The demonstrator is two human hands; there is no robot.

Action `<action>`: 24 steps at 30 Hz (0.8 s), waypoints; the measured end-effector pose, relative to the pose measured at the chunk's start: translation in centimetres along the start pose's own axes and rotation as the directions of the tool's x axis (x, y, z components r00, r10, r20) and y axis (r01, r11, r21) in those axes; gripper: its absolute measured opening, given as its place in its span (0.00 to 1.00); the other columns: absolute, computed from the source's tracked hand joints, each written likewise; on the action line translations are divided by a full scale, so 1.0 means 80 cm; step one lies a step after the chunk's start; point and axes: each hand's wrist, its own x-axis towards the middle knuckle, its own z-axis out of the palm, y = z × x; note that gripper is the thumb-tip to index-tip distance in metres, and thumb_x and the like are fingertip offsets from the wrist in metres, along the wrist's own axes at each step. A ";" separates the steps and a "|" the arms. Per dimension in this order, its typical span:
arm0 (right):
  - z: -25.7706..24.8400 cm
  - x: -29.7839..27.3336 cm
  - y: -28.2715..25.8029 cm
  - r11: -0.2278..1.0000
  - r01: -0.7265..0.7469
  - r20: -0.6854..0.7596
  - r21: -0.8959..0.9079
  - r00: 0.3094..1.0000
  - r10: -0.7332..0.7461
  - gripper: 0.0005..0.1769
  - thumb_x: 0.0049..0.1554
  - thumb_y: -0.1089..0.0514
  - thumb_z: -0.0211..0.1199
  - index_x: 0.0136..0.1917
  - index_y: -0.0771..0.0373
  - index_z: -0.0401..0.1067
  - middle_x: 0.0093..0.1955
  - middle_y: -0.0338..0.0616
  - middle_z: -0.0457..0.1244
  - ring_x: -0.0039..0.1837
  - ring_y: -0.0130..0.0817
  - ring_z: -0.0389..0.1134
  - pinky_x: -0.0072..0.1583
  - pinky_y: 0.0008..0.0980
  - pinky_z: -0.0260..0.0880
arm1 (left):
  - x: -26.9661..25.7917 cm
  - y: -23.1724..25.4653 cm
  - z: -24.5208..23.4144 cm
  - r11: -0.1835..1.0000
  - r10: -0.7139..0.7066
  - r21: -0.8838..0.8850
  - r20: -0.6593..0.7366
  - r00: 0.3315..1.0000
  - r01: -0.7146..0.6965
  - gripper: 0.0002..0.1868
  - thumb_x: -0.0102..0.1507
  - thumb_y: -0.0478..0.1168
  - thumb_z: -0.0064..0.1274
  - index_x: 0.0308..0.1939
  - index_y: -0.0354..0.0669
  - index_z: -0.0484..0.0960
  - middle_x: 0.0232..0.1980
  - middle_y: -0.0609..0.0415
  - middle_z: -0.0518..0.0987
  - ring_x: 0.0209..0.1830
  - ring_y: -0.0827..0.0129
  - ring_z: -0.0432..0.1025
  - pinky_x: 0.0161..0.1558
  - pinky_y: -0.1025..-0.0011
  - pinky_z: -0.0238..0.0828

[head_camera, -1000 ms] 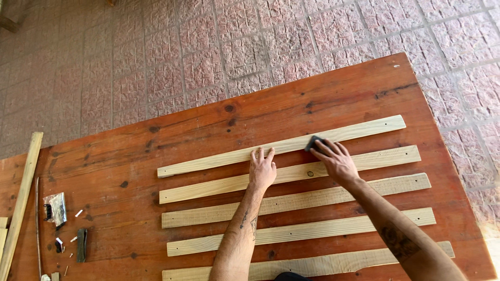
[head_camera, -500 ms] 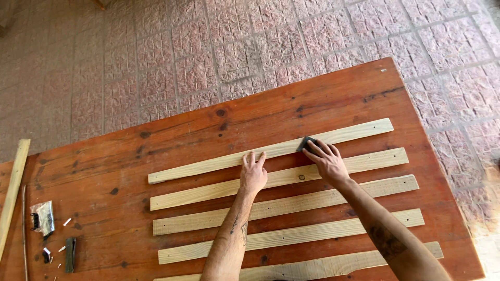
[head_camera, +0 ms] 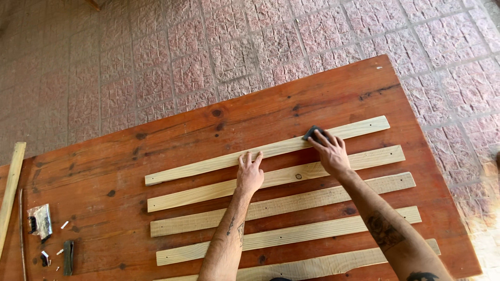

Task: The person sands several long wooden planks laid out on a workbench using a sanding block. They move the block back and forth along the length of each plank, working on one plank at a time before moving to the next.

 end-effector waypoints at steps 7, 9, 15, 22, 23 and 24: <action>-0.020 -0.047 0.041 0.996 0.087 0.043 -0.025 0.995 -0.086 0.36 0.69 0.53 0.57 0.87 0.25 0.71 0.94 0.23 0.60 0.94 0.38 0.58 0.86 0.53 0.60 | 0.001 -0.001 0.001 1.000 -0.003 0.003 0.002 1.000 0.003 0.42 0.63 0.37 0.58 0.85 0.55 0.80 0.81 0.35 0.74 0.84 0.32 0.62 0.83 0.44 0.67; -0.016 -0.060 0.077 0.995 0.063 0.015 -0.073 0.998 -0.062 0.36 0.70 0.52 0.56 0.88 0.26 0.70 0.95 0.28 0.59 0.96 0.39 0.56 0.86 0.53 0.59 | -0.001 0.001 0.002 1.000 0.014 0.012 -0.028 1.000 -0.013 0.42 0.63 0.37 0.58 0.85 0.54 0.81 0.79 0.34 0.74 0.84 0.31 0.62 0.82 0.43 0.68; 0.000 -0.019 0.105 0.991 -0.089 -0.049 -0.103 0.995 0.084 0.36 0.70 0.54 0.59 0.89 0.30 0.71 0.93 0.33 0.62 0.93 0.43 0.59 0.85 0.57 0.62 | -0.002 -0.001 0.008 0.999 0.029 0.030 -0.057 0.998 -0.027 0.39 0.66 0.40 0.60 0.84 0.54 0.81 0.79 0.35 0.75 0.83 0.32 0.62 0.82 0.43 0.67; -0.005 -0.023 0.051 0.999 0.018 -0.045 -0.051 0.999 -0.020 0.37 0.68 0.56 0.60 0.86 0.27 0.73 0.92 0.29 0.62 0.93 0.40 0.60 0.83 0.55 0.61 | -0.002 0.005 -0.004 1.000 0.022 0.021 -0.037 0.999 -0.021 0.38 0.68 0.43 0.61 0.86 0.56 0.79 0.80 0.37 0.73 0.84 0.33 0.62 0.82 0.43 0.69; -0.012 -0.032 0.055 0.999 0.031 -0.005 -0.024 0.999 -0.031 0.37 0.67 0.56 0.60 0.86 0.26 0.73 0.93 0.28 0.62 0.94 0.40 0.59 0.85 0.55 0.60 | 0.000 0.006 -0.005 1.000 0.014 0.020 -0.032 0.999 -0.013 0.37 0.69 0.44 0.60 0.85 0.56 0.80 0.79 0.37 0.74 0.83 0.33 0.63 0.80 0.44 0.72; -0.019 -0.040 0.059 0.999 0.044 0.033 0.004 0.998 -0.044 0.37 0.67 0.55 0.60 0.85 0.26 0.73 0.94 0.27 0.61 0.94 0.40 0.58 0.86 0.55 0.59 | 0.002 0.006 -0.006 1.000 0.005 0.020 -0.028 1.000 -0.005 0.35 0.70 0.45 0.59 0.84 0.57 0.81 0.78 0.37 0.75 0.82 0.33 0.64 0.77 0.44 0.75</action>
